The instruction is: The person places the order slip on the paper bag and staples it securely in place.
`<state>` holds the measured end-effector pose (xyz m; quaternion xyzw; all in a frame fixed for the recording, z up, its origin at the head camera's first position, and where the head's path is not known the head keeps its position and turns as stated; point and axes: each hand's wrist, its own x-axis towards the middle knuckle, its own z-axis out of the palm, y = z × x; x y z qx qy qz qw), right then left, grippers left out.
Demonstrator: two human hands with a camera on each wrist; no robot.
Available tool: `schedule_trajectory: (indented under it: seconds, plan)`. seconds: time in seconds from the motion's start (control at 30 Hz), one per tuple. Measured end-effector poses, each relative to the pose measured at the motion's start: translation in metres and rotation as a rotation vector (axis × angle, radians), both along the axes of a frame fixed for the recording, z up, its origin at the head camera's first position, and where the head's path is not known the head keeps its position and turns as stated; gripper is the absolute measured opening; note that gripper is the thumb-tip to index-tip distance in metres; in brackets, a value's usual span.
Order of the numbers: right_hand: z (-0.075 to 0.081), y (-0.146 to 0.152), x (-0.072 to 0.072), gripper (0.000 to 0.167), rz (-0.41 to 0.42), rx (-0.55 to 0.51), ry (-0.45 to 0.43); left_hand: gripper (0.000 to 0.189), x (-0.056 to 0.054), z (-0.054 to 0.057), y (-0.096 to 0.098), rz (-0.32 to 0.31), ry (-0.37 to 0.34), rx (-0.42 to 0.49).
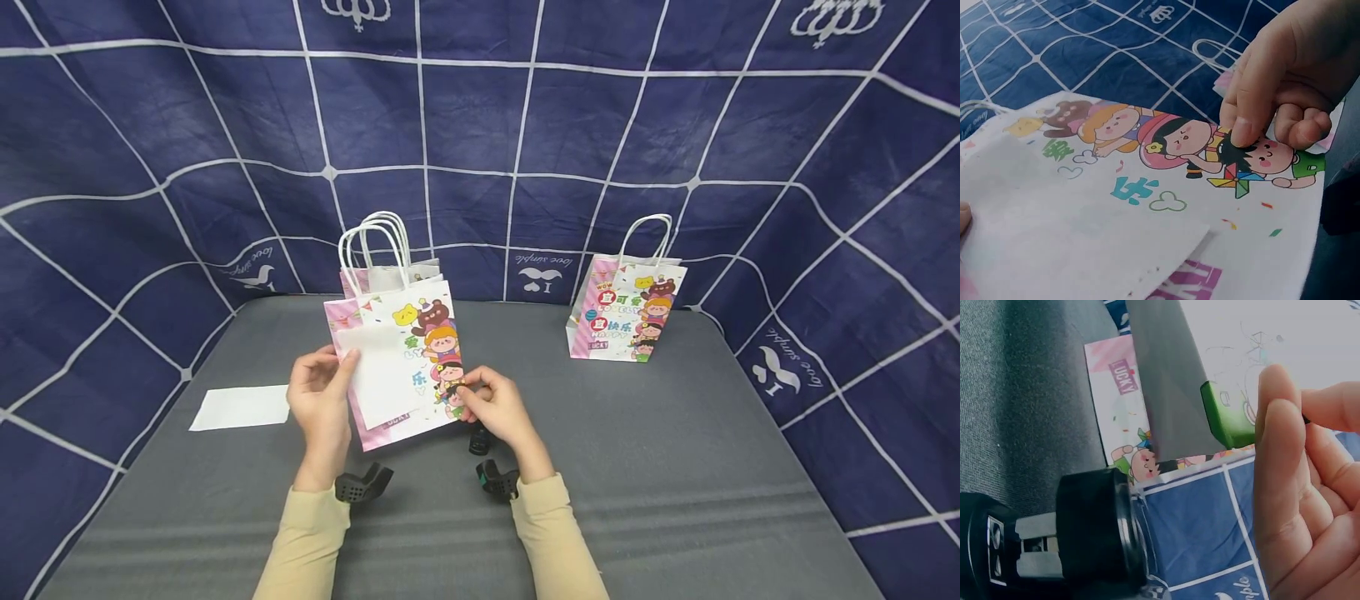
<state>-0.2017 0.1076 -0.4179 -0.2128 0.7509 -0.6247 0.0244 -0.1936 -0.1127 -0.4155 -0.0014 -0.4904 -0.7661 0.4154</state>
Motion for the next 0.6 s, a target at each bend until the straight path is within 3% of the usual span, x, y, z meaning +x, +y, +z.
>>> schedule_trajectory:
  seconds: [0.17,0.33,0.5,0.6]
  plan:
    - [0.0046,0.001,0.0029,0.017,-0.018,0.037,0.054,0.039,0.0009,-0.0011,-0.0008,-0.118,-0.034,-0.019]
    - [0.0088,-0.0001,0.005,0.023,-0.025,0.028,0.105,0.03,0.0015,-0.0038,0.0007,-0.218,-0.12,-0.125]
    - [0.01,-0.0011,0.0049,0.02,-0.09,0.039,0.145,0.027,0.0014,-0.0054,0.0056,-0.306,-0.11,-0.139]
    - [0.0016,-0.0013,0.0002,0.021,-0.167,0.075,0.183,0.027,0.002,-0.0053,0.0091,-0.322,-0.1,-0.153]
